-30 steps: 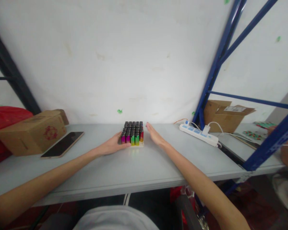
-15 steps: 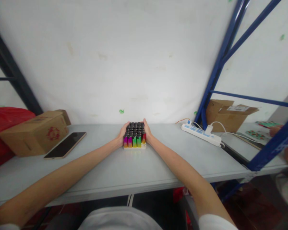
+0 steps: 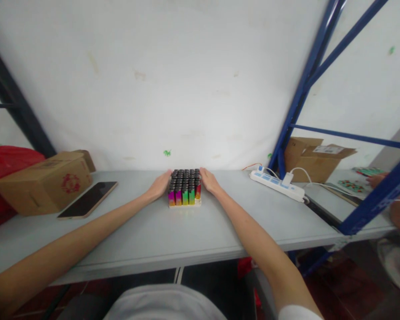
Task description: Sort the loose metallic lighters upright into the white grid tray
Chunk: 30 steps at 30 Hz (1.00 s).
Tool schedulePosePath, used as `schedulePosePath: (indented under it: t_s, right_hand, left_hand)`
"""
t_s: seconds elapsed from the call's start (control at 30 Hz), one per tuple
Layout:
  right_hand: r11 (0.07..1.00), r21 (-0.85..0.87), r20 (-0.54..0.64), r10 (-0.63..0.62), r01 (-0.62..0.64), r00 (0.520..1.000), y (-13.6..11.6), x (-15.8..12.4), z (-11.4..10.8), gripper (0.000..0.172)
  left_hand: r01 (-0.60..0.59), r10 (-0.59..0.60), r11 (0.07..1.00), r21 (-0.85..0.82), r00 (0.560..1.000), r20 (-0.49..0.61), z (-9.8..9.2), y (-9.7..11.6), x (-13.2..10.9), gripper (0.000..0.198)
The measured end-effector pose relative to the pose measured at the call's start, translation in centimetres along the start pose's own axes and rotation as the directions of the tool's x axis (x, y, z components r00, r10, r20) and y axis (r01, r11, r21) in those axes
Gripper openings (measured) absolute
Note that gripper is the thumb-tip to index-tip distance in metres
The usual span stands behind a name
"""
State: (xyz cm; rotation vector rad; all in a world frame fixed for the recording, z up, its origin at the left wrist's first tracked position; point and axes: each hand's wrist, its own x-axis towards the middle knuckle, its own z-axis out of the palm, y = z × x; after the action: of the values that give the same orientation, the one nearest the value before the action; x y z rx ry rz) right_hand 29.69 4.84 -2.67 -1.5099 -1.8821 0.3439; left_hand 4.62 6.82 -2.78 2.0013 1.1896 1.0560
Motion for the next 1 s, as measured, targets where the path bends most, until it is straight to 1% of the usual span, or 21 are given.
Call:
schedulePosePath:
  t_s: [0.03, 0.07, 0.1, 0.13, 0.2, 0.3, 0.4, 0.47, 0.53, 0.57, 0.6, 0.63, 0.67, 0.7, 0.77, 0.83, 0.87, 0.93, 1.0]
  right_hand:
    - [0.996, -0.088, 0.008, -0.01, 0.01, 1.0, 0.5, -0.2, -0.4, 0.055]
    - [0.987, -0.16, 0.026, -0.019, 0.023, 0.999, 0.8, -0.5, -0.6, 0.046]
    - [0.981, -0.19, 0.051, -0.023, 0.032, 0.998, 1.1, -0.7, -0.7, 0.04]
    - [0.979, -0.202, 0.073, -0.023, 0.037, 0.997, 1.1, -0.8, -0.6, 0.036]
    - [0.969, -0.24, 0.11, -0.027, 0.053, 0.994, 1.0, -1.0, -0.4, 0.032]
    - [0.959, -0.276, 0.139, -0.033, 0.07, 0.99, 0.5, -0.9, -0.2, 0.03]
    - [0.956, -0.287, 0.121, -0.03, 0.064, 0.992, 0.0, -0.6, -1.1, 0.032]
    - [0.962, -0.27, 0.057, -0.017, 0.032, 0.998, -0.7, -0.3, -2.0, 0.035]
    - [0.979, -0.203, -0.041, -0.031, 0.022, 0.999, -1.9, 0.2, -2.9, 0.038]
    - [0.987, -0.156, -0.082, -0.06, 0.046, 0.995, -2.7, 0.5, -3.2, 0.038]
    - [0.99, -0.116, -0.097, -0.097, 0.085, 0.991, -3.7, 0.9, -3.3, 0.038]
    - [0.987, -0.096, -0.076, -0.133, 0.126, 0.988, -4.8, 1.3, -3.3, 0.038]
    - [0.983, -0.1, -0.011, -0.157, 0.155, 0.988, -5.9, 1.9, -3.0, 0.04]
    - [0.98, -0.124, 0.064, -0.15, 0.157, 0.987, -7.1, 2.5, -2.6, 0.045]
    - [0.966, -0.241, 0.175, -0.048, 0.09, 0.983, -9.1, 3.8, -1.4, 0.061]
    - [0.937, -0.348, 0.258, 0.069, 0.026, 0.964, -10.2, 5.1, -0.4, 0.07]
    - [0.924, -0.382, 0.286, 0.112, 0.006, 0.952, -10.4, 5.6, 0.0, 0.071]
    - [0.909, -0.416, 0.304, 0.152, -0.013, 0.94, -9.9, 6.3, 0.0, 0.069]
    - [0.907, -0.422, 0.291, 0.156, -0.02, 0.944, -8.8, 6.3, -0.9, 0.065]
  left_hand:
    - [-0.032, 0.033, 0.988, 0.148, 0.999, -0.01, -0.9, -0.5, -0.2, 0.071]
    - [-0.062, 0.067, 0.957, 0.284, 0.998, -0.008, -1.7, -1.1, -0.3, 0.071]
    - [-0.111, 0.11, 0.904, 0.414, 0.994, 0.026, -2.3, -1.6, -0.4, 0.069]
    - [-0.127, 0.118, 0.884, 0.449, 0.992, 0.05, -2.7, -2.1, -0.5, 0.064]
    - [-0.154, 0.121, 0.857, 0.491, 0.988, 0.098, -2.8, -2.8, -0.7, 0.057]
    - [-0.193, 0.125, 0.83, 0.523, 0.979, 0.163, -2.3, -3.1, -0.9, 0.05]
    - [-0.219, 0.129, 0.806, 0.55, 0.972, 0.197, -2.0, -3.0, -0.8, 0.044]
    - [-0.226, 0.127, 0.794, 0.565, 0.969, 0.21, -2.0, -3.0, -0.7, 0.042]
    - [-0.234, 0.128, 0.791, 0.565, 0.967, 0.221, -2.0, -3.0, -0.7, 0.04]
    - [-0.241, 0.133, 0.799, 0.551, 0.964, 0.229, -2.0, -2.9, -0.6, 0.04]
    - [-0.251, 0.141, 0.809, 0.532, 0.961, 0.239, -2.0, -2.9, -0.7, 0.04]
    - [-0.264, 0.151, 0.821, 0.505, 0.955, 0.254, -2.0, -2.8, -0.7, 0.041]
    - [-0.28, 0.163, 0.835, 0.474, 0.948, 0.273, -2.1, -2.7, -0.8, 0.043]
    - [-0.293, 0.171, 0.848, 0.442, 0.94, 0.295, -2.2, -2.6, -0.9, 0.044]
    - [-0.306, 0.172, 0.871, 0.386, 0.923, 0.344, -2.6, -2.4, -1.3, 0.05]
    - [-0.293, 0.149, 0.89, 0.348, 0.91, 0.386, -3.3, -2.1, -1.6, 0.059]
    - [-0.289, 0.136, 0.895, 0.34, 0.902, 0.41, -3.8, -1.9, -1.7, 0.063]
    - [-0.294, 0.118, 0.895, 0.334, 0.88, 0.46, -4.8, -1.4, -1.9, 0.067]
    - [-0.281, 0.087, 0.899, 0.337, 0.867, 0.491, -5.7, -0.7, -2.1, 0.071]
